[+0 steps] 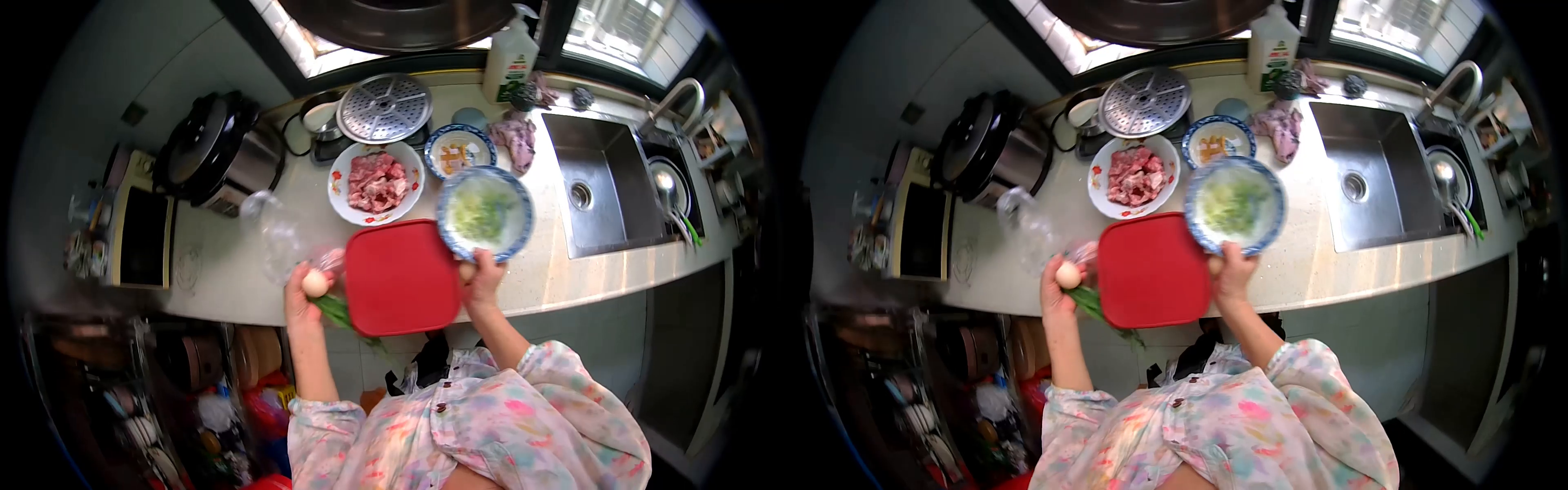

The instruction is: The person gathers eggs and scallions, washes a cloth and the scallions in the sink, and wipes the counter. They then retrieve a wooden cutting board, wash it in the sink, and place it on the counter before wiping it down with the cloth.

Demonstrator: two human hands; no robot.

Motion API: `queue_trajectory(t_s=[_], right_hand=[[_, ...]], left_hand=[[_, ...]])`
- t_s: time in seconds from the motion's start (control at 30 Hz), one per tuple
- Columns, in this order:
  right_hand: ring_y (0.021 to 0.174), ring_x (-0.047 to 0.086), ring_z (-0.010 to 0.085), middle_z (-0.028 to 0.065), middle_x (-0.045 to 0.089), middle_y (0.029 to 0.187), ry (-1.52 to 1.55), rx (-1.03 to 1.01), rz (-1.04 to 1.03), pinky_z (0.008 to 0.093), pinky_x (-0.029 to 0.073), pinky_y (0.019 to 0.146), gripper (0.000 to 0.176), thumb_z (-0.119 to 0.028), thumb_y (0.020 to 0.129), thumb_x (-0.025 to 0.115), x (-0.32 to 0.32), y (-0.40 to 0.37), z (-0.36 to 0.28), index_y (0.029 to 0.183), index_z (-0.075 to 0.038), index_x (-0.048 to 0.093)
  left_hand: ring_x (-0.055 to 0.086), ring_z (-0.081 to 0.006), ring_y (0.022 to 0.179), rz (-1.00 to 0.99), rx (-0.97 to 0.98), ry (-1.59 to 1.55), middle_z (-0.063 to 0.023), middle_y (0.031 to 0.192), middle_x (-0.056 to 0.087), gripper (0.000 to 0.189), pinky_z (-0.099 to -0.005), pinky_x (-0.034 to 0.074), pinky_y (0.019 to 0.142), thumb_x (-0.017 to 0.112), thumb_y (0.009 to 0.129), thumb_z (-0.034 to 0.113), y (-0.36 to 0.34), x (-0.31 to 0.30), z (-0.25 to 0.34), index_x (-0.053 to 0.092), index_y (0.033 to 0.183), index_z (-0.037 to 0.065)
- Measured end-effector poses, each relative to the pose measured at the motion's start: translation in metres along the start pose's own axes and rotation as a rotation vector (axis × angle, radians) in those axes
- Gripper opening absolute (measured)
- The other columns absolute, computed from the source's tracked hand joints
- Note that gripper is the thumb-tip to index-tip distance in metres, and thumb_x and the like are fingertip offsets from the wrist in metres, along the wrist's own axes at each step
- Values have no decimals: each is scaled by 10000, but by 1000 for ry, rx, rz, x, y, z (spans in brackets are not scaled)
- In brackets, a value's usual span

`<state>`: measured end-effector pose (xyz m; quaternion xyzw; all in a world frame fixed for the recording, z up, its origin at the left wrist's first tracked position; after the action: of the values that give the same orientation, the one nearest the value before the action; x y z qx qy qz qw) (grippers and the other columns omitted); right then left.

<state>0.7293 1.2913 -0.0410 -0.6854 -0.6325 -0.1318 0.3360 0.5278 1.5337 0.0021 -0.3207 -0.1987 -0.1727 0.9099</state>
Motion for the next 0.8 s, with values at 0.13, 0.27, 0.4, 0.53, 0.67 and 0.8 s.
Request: queue_trajectory(t_s=[0.13, 0.27, 0.4, 0.53, 0.67, 0.8], right_hand=[[658, 575, 172, 96, 567, 863, -31, 145, -134, 287, 504, 560, 360, 4, 686, 527, 45, -31, 29, 1042, 39, 486], [618, 584, 183, 119, 562, 880, -55, 303, -275, 316, 508, 413, 377, -68, 701, 525, 63, -42, 36, 1059, 12, 439], [610, 602, 200, 141, 568, 876, -140, 267, -212, 325, 514, 405, 378, -81, 710, 502, 30, -20, 20, 1071, -7, 417], [568, 588, 201, 145, 569, 857, -207, 213, -143, 319, 485, 374, 383, -74, 716, 477, -2, 14, -28, 1086, -10, 396], [525, 567, 196, 133, 564, 815, -352, 273, -129, 312, 451, 355, 341, -62, 723, 458, -46, 62, -54, 1058, -15, 410], [466, 533, 182, 110, 556, 748, -397, 339, -171, 301, 412, 346, 280, -63, 736, 458, -62, 97, -74, 1012, -22, 438]], left_hand=[[641, -248, 620, -3, -48, -41, -224, 886, 612, 432, -299, 569, 482, 661, 758, 224, 18, -39, 34, 482, 1028, -62], [625, -248, 570, 32, 138, 28, -170, 804, 614, 376, -295, 550, 464, 689, 738, 185, 12, -60, 81, 503, 989, -25], [609, -239, 549, 81, 388, 214, -135, 735, 607, 336, -290, 539, 460, 680, 749, 205, -11, -53, 131, 515, 961, 3], [571, -217, 550, -57, 354, 143, -113, 682, 576, 478, -316, 484, 494, 687, 731, 287, -62, 15, 149, 441, 1055, 36], [537, -231, 536, -267, 294, 201, -144, 659, 552, 642, -307, 457, 491, 702, 699, 352, -73, 58, 118, 399, 1154, 16], [569, -288, 550, -366, 6, 153, -157, 692, 577, 732, -367, 498, 489, 714, 650, 320, -73, 117, 52, 402, 1188, -67]])
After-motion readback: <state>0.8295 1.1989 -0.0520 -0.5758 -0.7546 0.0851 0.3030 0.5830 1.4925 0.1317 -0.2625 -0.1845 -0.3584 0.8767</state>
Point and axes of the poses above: each hand's wrist, its own y-axis towards the middle knuckle, its own x-axis out of the palm, z = x × y, the point moved 4 cm from there along y, towards the middle knuckle
